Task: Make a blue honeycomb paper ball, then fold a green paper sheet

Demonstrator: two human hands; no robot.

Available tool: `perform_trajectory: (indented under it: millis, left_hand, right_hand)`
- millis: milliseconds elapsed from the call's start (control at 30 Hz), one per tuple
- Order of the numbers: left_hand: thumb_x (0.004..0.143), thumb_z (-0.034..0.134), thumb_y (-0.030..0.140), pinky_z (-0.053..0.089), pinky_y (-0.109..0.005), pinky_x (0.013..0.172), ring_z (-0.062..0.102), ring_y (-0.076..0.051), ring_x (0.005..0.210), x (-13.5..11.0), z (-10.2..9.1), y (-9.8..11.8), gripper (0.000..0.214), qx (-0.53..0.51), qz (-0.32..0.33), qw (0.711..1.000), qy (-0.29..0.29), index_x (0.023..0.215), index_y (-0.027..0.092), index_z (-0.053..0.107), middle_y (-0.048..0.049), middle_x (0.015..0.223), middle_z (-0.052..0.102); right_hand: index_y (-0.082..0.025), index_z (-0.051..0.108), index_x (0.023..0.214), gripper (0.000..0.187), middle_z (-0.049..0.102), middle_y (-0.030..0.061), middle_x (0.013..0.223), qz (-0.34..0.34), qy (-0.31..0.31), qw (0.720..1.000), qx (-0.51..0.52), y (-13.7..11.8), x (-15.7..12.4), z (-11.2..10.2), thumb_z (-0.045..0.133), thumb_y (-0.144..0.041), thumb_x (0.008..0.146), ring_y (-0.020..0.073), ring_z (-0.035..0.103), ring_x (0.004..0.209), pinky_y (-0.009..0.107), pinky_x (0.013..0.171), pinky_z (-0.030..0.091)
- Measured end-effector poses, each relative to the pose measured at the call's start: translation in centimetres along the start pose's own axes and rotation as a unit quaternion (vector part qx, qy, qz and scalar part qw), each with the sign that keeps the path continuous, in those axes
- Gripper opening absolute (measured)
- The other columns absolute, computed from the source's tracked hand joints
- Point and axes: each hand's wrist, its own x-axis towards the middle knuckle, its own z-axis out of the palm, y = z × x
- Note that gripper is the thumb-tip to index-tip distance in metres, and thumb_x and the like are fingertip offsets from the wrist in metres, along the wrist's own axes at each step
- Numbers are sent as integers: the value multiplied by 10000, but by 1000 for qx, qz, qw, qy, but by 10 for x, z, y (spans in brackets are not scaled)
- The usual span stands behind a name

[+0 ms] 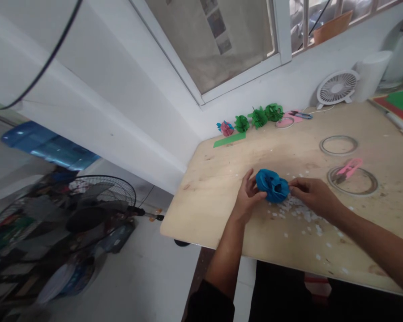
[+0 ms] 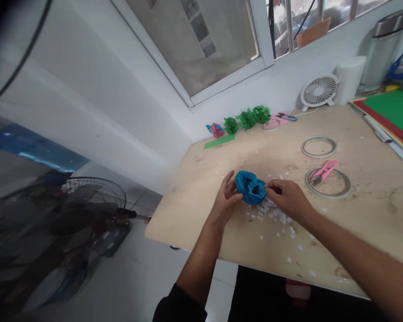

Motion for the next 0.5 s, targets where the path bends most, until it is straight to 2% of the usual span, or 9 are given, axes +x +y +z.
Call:
perform_trajectory:
  millis: [67, 200, 367, 500]
  left_hand:
    - [568, 941, 375, 451, -445, 1027, 583, -299, 1214, 8, 2, 1, 1053, -22, -21, 999, -38, 1464, 285, 396, -115, 1334, 595]
    - [517, 964, 331, 467, -417, 995, 624, -252, 1094, 19, 7, 3, 1078, -14, -30, 998, -60, 1451, 300, 426, -56, 1167, 652]
    - [491, 968, 365, 480, -377, 915, 629, -202, 949, 28, 13, -1, 1027, -6, -37, 998, -54, 1399, 279, 498, -21, 1028, 653]
    - [510, 952, 412, 473, -367, 910, 616, -186, 920, 29, 18, -4, 948, -4, -16, 1000, -22, 1352, 262, 545, -17, 1007, 646]
  right_hand:
    - [-214, 720, 738, 301, 651, 14, 604, -7, -19, 1000, 0, 1, 0, -1, 530, -444, 777, 169, 564, 561, 284, 557, 392]
    - [-214, 709, 736, 283, 622, 5, 574, -14, -27, 999, -17, -1, 0, -3, 524, -419, 802, 155, 537, 533, 279, 538, 372]
    - [-215, 705, 767, 299, 610, 1, 574, -16, -36, 998, -39, -4, -1, -2, 495, -425, 803, 155, 518, 533, 284, 545, 366]
    - [-219, 704, 793, 311, 628, 4, 597, -14, -43, 998, -46, -4, -1, -2, 485, -439, 811, 165, 544, 550, 289, 551, 374]
